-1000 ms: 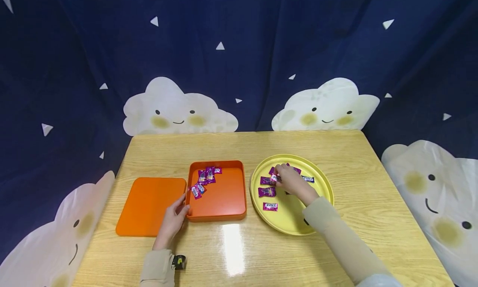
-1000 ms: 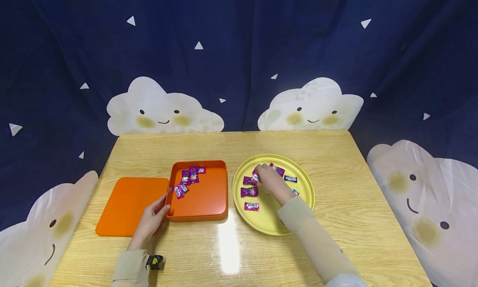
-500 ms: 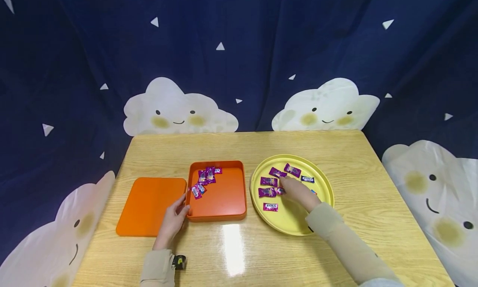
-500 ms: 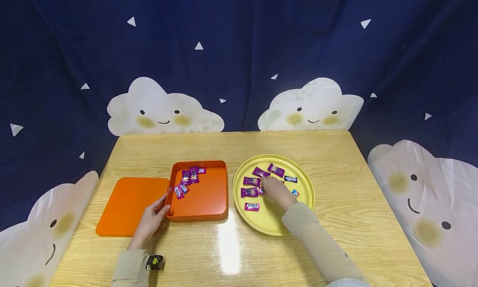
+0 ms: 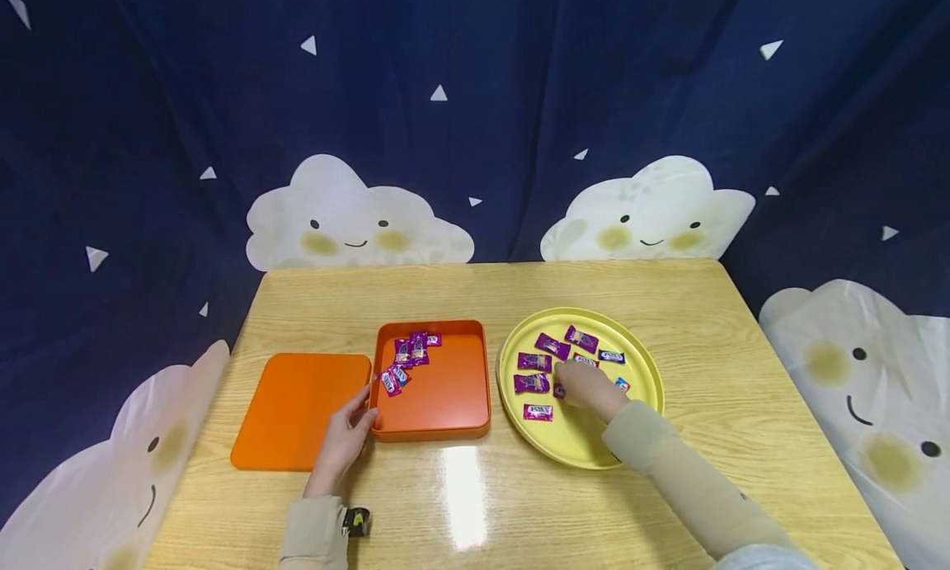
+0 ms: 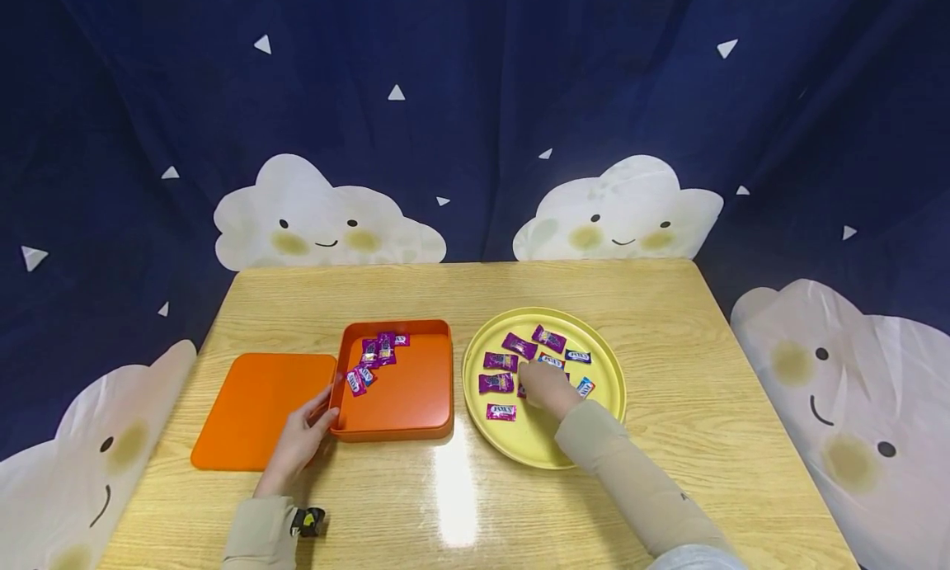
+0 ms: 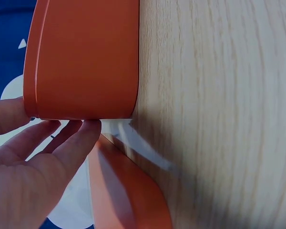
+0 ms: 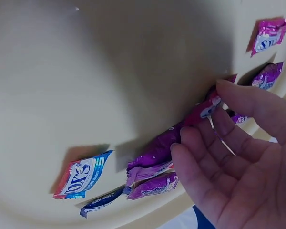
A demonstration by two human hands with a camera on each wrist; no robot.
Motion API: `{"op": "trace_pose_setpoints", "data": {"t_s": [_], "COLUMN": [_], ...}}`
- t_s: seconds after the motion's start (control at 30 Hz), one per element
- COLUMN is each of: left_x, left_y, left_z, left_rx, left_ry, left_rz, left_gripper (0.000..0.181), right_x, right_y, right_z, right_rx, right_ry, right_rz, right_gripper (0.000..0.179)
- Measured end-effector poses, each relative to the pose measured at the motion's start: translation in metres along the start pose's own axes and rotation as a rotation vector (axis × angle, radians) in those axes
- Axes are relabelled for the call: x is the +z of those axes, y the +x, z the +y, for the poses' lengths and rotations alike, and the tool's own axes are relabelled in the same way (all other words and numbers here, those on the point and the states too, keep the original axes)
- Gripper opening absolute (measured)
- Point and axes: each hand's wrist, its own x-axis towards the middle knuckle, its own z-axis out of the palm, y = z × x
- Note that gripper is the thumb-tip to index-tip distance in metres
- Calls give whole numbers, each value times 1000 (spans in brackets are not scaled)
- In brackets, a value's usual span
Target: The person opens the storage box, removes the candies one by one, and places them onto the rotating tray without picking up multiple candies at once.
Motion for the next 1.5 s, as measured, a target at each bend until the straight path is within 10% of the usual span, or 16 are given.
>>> {"op": "trace_pose_setpoints", "data": {"t_s": [0.83, 1.5], "left_x": [0, 1], "left_y": [0, 0], "left_z": [-1, -1], "left_rx": [9, 9], "left_ry": [13, -2], "left_rz": [16, 24], "left_gripper": [48, 49], "right_x": [-8, -55], "right_y": [0, 33], "right_z": [-2, -40], "right_rx": [10, -144], "right_ry": [38, 1], "right_rz": [4, 350], "right_gripper": [13, 63]}}
